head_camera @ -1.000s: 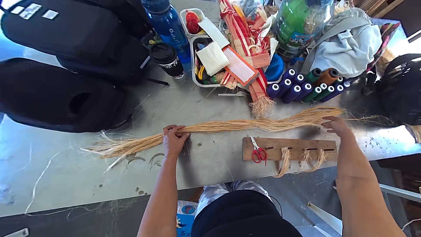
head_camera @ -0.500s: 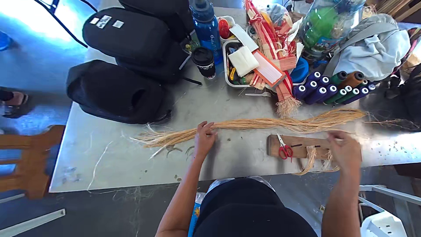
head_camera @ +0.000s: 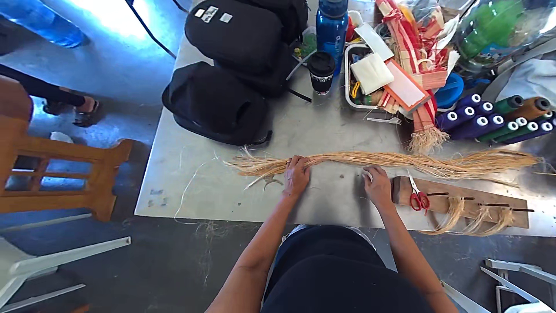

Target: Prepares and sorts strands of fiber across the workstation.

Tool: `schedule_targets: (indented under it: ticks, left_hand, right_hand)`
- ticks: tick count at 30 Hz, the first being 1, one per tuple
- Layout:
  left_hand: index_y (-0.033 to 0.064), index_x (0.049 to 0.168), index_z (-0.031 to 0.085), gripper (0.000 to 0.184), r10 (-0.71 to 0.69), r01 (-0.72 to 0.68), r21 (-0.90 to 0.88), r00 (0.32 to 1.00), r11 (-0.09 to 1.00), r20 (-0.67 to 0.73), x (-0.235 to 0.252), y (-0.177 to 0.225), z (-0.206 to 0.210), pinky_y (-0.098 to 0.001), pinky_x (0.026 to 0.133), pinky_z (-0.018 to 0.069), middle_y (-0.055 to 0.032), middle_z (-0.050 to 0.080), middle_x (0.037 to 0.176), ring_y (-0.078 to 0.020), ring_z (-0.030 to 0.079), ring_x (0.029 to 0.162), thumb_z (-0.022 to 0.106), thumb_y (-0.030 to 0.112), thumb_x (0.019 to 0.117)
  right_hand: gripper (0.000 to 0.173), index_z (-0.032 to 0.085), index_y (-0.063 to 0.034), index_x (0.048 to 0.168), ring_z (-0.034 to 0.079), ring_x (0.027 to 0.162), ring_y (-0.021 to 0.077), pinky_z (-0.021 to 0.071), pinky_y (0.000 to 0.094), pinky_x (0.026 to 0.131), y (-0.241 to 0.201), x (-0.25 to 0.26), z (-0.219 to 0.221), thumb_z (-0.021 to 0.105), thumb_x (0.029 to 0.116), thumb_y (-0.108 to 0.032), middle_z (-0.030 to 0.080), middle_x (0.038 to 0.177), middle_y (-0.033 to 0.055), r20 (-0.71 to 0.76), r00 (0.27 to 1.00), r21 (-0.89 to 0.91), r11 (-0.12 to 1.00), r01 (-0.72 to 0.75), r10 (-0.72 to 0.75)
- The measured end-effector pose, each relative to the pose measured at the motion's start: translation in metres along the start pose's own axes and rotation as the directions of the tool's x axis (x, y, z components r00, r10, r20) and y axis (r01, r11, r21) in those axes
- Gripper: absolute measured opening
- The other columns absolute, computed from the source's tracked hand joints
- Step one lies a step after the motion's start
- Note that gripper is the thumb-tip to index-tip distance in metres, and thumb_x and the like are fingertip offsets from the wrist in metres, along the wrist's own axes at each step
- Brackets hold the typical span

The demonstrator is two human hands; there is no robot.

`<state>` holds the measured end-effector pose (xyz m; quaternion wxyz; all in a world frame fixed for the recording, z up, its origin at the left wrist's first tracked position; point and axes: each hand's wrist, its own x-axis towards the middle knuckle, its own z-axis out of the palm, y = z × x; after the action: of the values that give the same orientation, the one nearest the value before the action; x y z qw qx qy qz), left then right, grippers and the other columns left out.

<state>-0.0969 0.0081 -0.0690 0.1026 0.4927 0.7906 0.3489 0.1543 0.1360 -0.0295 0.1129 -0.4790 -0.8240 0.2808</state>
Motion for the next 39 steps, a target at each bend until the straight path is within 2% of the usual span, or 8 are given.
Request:
schedule_targets:
  ticks: [4,7,13,19,25,30,33,39]
  left_hand:
    - [-0.0012,0.111,0.074,0.02,0.002,-0.005,0.018,0.99,1.0,0.139,0.001,-0.006,0.003,-0.0601,0.094,0.05,-0.0252,0.067,0.113,-0.0461,0.063,0.109,0.068,0.003,0.0929]
    - [0.0,0.103,0.075,0.012,0.022,-0.024,0.014,0.985,1.0,0.17,-0.009,-0.01,0.003,-0.0585,0.094,0.0502,-0.0238,0.067,0.11,-0.0437,0.063,0.109,0.067,0.004,0.0943]
    - [0.0053,0.093,0.079,0.014,0.073,-0.065,-0.041,0.971,0.997,0.227,-0.016,-0.019,-0.007,-0.0566,0.095,0.05,-0.0238,0.065,0.115,-0.0428,0.061,0.112,0.068,0.0,0.0897]
    - [0.0071,0.101,0.08,0.018,0.02,0.003,-0.05,0.894,0.999,0.448,-0.015,-0.014,-0.031,-0.0577,0.099,0.0476,-0.0219,0.063,0.126,-0.0407,0.06,0.118,0.064,0.003,0.0955]
    - [-0.0013,0.102,0.076,0.014,0.006,-0.009,0.022,0.987,1.0,0.158,-0.005,0.012,-0.04,-0.0571,0.089,0.052,-0.0226,0.068,0.109,-0.0435,0.064,0.106,0.066,0.003,0.0934]
    - [0.0017,0.103,0.076,0.013,0.058,-0.042,-0.066,0.964,0.997,0.258,-0.003,0.001,-0.011,-0.0554,0.09,0.0535,-0.0218,0.067,0.109,-0.0401,0.065,0.105,0.069,0.006,0.0933]
    - [0.0059,0.1,0.079,0.012,0.11,-0.085,-0.094,0.949,0.992,0.297,-0.017,-0.02,0.0,-0.0545,0.094,0.0526,-0.0217,0.065,0.113,-0.0388,0.063,0.109,0.071,0.011,0.093]
    - [0.0076,0.098,0.081,0.015,0.106,-0.086,-0.094,0.967,0.992,0.232,-0.031,-0.009,-0.011,-0.0576,0.092,0.0507,-0.0228,0.064,0.122,-0.0407,0.063,0.11,0.067,0.008,0.092]
  right_hand:
    - [0.027,0.071,0.001,0.122,0.063,0.119,0.0448,0.0502,0.0573,0.101,0.0,0.018,0.028,0.061,0.0961,-0.001,0.066,0.126,0.0259,-0.068,0.993,0.003,0.995,0.101,-0.1]
    - [0.03,0.072,-0.0019,0.123,0.062,0.118,0.0462,0.0502,0.0582,0.1,0.004,0.021,0.044,0.061,0.095,0.0,0.065,0.125,0.0272,-0.031,0.994,-0.034,0.994,0.101,-0.102]
    - [0.021,0.076,0.0003,0.107,0.06,0.117,0.0493,0.0506,0.0571,0.097,0.005,0.006,0.052,0.059,0.0957,-0.003,0.063,0.123,0.0302,-0.046,0.995,-0.159,0.984,0.085,-0.093]
    - [0.021,0.077,-0.0002,0.103,0.061,0.117,0.0486,0.0504,0.0567,0.097,-0.001,-0.011,0.042,0.058,0.0945,-0.003,0.067,0.118,0.028,-0.008,0.999,-0.177,0.983,0.05,-0.053]
    - [0.019,0.076,0.0033,0.098,0.064,0.106,0.0492,0.0521,0.0587,0.09,-0.025,-0.005,0.041,0.06,0.0869,0.004,0.068,0.107,0.0275,-0.233,0.962,-0.124,0.985,0.116,-0.143]
    - [0.024,0.076,0.0009,0.105,0.064,0.108,0.0479,0.0531,0.0581,0.089,-0.02,0.004,0.068,0.061,0.0866,0.004,0.068,0.112,0.0267,-0.156,0.971,-0.086,0.982,0.169,-0.181]
    - [0.02,0.078,-0.0011,0.098,0.065,0.106,0.0462,0.0539,0.056,0.09,-0.011,-0.006,0.072,0.062,0.0871,0.002,0.068,0.111,0.0262,-0.078,0.983,-0.089,0.984,0.157,-0.164]
    - [0.027,0.08,-0.0044,0.102,0.065,0.107,0.0493,0.0533,0.0573,0.09,-0.008,-0.027,0.059,0.059,0.0859,0.002,0.066,0.12,0.0296,-0.163,0.964,-0.077,0.977,0.199,-0.209]
